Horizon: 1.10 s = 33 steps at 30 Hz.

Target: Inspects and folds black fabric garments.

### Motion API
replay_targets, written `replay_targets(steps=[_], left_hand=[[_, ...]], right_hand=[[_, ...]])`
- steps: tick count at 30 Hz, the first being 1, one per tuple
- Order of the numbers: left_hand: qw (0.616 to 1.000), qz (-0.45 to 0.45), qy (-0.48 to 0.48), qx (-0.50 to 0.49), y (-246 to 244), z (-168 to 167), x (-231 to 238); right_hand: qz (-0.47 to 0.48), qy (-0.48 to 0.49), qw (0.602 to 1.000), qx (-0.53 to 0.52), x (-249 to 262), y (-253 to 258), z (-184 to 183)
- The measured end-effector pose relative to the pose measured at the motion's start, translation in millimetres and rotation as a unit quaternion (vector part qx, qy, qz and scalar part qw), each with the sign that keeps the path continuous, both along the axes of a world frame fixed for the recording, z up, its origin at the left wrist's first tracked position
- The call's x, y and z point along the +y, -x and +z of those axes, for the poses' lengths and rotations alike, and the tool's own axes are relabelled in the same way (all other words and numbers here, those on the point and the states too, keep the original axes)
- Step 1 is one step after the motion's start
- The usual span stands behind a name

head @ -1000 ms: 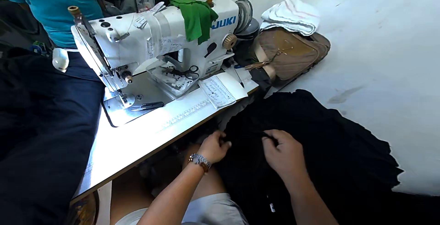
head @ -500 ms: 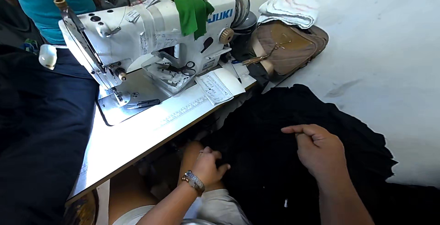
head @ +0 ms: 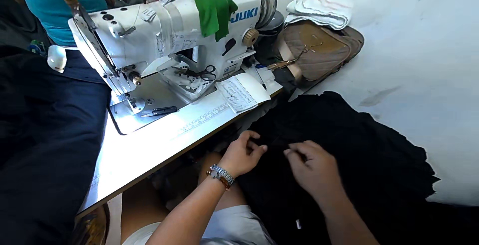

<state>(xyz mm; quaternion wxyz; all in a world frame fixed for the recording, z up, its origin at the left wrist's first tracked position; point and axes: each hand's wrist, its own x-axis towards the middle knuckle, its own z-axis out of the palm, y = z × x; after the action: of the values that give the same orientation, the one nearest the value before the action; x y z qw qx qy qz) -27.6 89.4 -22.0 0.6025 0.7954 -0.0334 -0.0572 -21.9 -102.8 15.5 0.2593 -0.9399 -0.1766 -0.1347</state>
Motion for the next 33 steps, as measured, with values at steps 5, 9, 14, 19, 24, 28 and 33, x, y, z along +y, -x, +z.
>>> replay_targets(steps=[5,9,14,19,24,28,33], left_hand=[[0.945,-0.09,-0.306,0.077,8,-75,-3],[0.954,-0.07,-0.276,0.091,12,-75,-3],[0.986,-0.015,-0.089,0.14,2,-48,14],[0.971,0.063,0.144,0.179,1,-11,9],[0.977,0.063,0.14,0.145,11,13,-1],[0.968,0.09,0.155,0.177,1,26,-5],[0.98,0.03,0.153,0.126,1,17,-2]], right_hand=[[-0.098,-0.009,0.995,-0.019,-30,-11,7],[-0.082,-0.035,0.996,-0.017,-21,-3,6],[-0.017,0.015,0.997,-0.072,-17,-4,1],[-0.013,0.011,0.998,-0.067,0,5,-4],[0.054,-0.04,0.998,-0.007,17,7,-23],[0.078,-0.029,0.995,0.049,19,5,-43],[0.031,-0.048,0.997,0.05,10,1,-20]])
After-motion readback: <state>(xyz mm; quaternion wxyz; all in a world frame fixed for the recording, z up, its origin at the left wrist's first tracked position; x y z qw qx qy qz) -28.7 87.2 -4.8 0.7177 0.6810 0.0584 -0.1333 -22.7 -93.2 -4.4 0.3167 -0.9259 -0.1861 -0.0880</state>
